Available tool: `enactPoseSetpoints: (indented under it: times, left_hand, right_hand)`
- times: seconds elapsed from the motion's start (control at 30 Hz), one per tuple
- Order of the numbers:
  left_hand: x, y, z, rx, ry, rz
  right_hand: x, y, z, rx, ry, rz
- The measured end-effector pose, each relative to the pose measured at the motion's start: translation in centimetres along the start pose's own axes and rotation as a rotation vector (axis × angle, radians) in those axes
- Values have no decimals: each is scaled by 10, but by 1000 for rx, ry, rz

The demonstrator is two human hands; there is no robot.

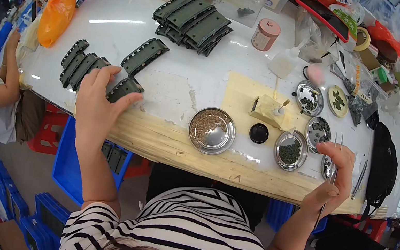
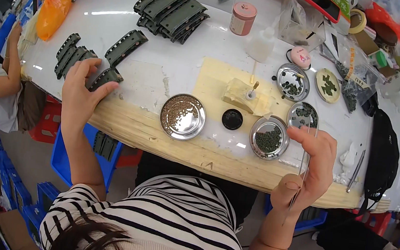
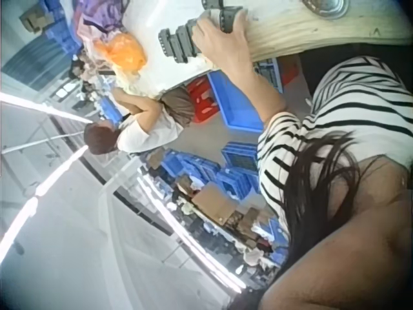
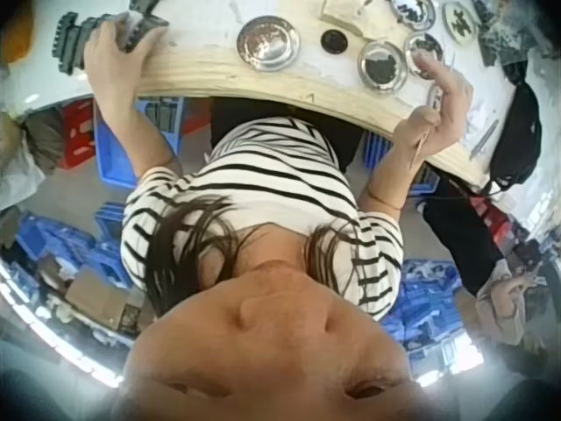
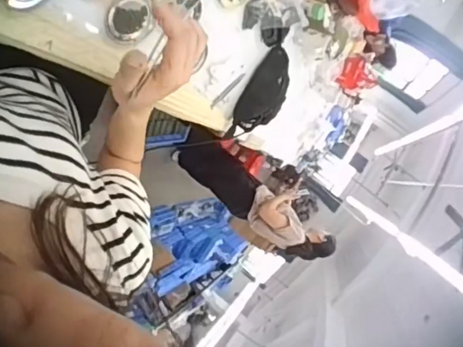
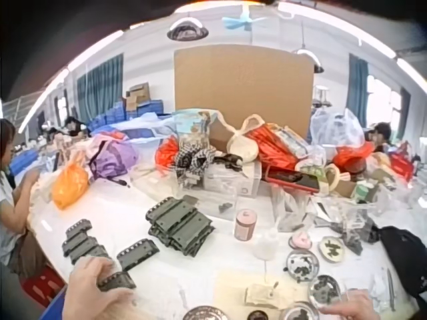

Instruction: Assembling and detailing model tank components using small tools and supplies.

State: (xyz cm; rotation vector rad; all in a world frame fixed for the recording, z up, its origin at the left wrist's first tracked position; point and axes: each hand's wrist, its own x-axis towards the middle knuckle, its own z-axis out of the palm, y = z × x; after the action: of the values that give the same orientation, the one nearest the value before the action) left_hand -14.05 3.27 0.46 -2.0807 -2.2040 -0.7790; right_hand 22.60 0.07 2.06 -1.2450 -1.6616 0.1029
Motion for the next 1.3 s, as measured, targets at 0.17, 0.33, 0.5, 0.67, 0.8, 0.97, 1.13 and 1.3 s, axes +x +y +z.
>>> enactPoseSetpoints:
  times: [0.17, 0.33, 0.5, 0.67, 0.8, 0.97, 1.13, 1.3]
  left_hand:
    - [37, -16, 31, 38, 136, 178]
    - [50, -11, 27, -112, -37, 47]
    - [15, 31, -3, -392, 14, 405]
    - [-24, 76, 0, -791, -364, 745]
    - [-28, 77, 13, -1047, -369, 754]
    - [-67, 110, 55, -2030, -660, 51]
    - [-78, 130, 54, -2216, -759, -374]
    - [-70, 122, 51, -2016, -747, -522]
  right_hand:
    - [-7, -5, -3, 68, 0, 54]
    - [-18, -3, -5, 188, -27, 88]
    - [-22, -11, 10, 296, -282, -47]
    - [-23, -40, 42, 422, -428, -170]
    - [-39, -40, 40, 469, -361, -162]
    - [-37, -41, 40, 308, -161, -173]
    - [-32, -30, 30, 330, -309, -163]
    - [-27, 1, 10, 362, -172, 304]
